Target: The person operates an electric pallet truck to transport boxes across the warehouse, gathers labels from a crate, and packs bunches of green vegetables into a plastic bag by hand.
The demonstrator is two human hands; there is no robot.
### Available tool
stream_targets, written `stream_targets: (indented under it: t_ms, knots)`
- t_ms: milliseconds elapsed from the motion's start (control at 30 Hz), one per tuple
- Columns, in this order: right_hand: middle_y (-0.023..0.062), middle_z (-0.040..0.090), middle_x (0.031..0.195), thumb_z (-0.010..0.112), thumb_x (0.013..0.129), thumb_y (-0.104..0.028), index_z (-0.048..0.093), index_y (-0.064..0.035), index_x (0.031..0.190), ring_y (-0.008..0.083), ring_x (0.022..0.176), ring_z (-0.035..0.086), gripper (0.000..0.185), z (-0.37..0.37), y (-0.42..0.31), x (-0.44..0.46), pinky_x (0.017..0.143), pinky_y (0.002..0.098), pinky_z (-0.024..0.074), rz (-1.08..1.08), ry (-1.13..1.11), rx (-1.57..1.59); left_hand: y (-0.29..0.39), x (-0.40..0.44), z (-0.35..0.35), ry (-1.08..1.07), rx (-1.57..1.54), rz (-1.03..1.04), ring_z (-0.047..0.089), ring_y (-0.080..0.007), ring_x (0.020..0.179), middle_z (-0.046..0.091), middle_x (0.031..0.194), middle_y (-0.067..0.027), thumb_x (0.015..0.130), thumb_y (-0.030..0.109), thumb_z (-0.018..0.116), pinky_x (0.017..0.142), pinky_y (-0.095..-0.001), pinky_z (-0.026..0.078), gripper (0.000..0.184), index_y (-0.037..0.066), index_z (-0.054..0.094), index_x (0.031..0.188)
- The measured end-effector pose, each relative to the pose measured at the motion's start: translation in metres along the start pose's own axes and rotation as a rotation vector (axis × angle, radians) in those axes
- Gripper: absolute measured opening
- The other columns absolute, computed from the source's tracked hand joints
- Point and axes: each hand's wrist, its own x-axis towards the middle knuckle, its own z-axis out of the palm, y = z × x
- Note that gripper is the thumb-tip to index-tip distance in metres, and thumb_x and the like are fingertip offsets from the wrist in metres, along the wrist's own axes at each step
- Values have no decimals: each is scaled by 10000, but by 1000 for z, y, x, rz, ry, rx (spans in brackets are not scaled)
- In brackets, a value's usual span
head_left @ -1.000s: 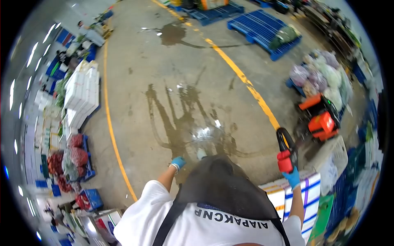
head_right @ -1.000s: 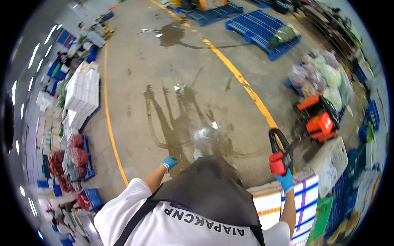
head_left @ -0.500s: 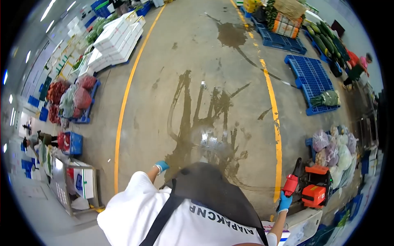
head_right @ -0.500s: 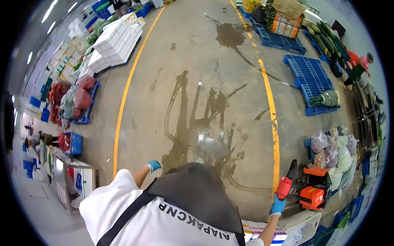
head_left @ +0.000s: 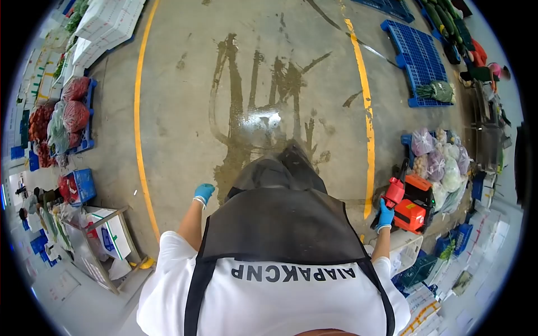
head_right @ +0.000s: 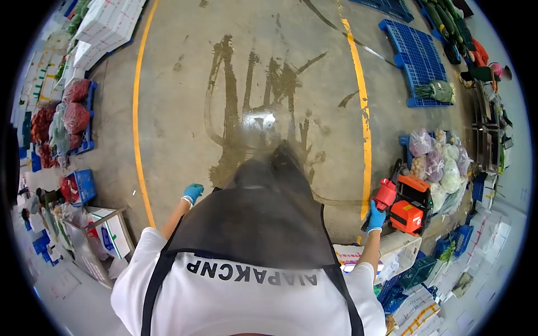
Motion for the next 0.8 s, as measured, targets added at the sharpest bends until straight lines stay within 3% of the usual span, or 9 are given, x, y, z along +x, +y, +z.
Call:
stream_targets:
  t_ms: [167,233,300,467,500,600,633,700,800]
  knots:
    - [-40,458,565,758,808,-231,557,-132,868,93,411,414,232,65,-38,8,395,248,350,4,40,40,49,53,5,-185,285,175,626,-221,652,680,754,-113,816,301,579,634,-343,490,269,53,684,821]
    - [-36,458,562,750,815,-236,540,-128,841,90,416,419,237,89,-59,18,392,250,342,42,3,61,100,86,0,-230,-202,-24,634,-203,672,698,798,-96,829,314,596,661,-345,505,283,55,699,879]
    - [-36,459,563,740,822,-238,540,-128,840,89,418,423,229,124,-91,25,393,250,342,114,11,75,127,158,-1,-39,-27,123,658,-218,754,711,872,-117,840,323,603,720,-361,514,305,61,711,953]
    - [-17,475,557,731,816,-284,537,-136,784,113,427,454,246,211,-162,57,413,284,378,133,42,60,311,263,-63,-124,13,200,666,-223,899,706,966,-141,834,345,629,822,-346,502,366,54,694,1047]
    - [-11,489,573,729,815,-273,567,-125,842,116,431,466,221,258,-201,64,410,294,388,150,85,57,372,334,-107,-113,29,217,666,-211,895,704,964,-140,835,319,636,819,-334,503,352,48,689,1054]
    - [2,535,619,743,794,-271,609,-106,916,127,459,477,244,322,-262,77,431,310,411,197,105,67,508,345,-196,-81,-96,165,645,-175,839,698,931,-93,837,223,643,785,-316,510,307,54,671,1091]
    - [11,569,654,751,784,-273,623,-100,936,138,490,501,264,341,-276,71,456,320,432,266,99,65,528,351,-229,-65,-126,138,633,-162,804,693,913,-74,837,197,641,767,-315,512,291,59,670,1092]
    - [31,631,760,772,757,-281,650,-91,976,157,596,558,315,400,-278,70,547,339,477,-58,193,48,557,363,-288,-12,-245,54,584,-122,741,664,850,-40,843,172,620,716,-314,501,230,61,678,1036]
    - [42,655,903,797,726,-292,604,-75,1122,152,668,576,491,482,-340,48,590,331,487,191,188,8,567,396,-371,2,-213,-124,636,-201,771,681,856,-50,848,171,626,674,-305,498,246,64,654,1067]
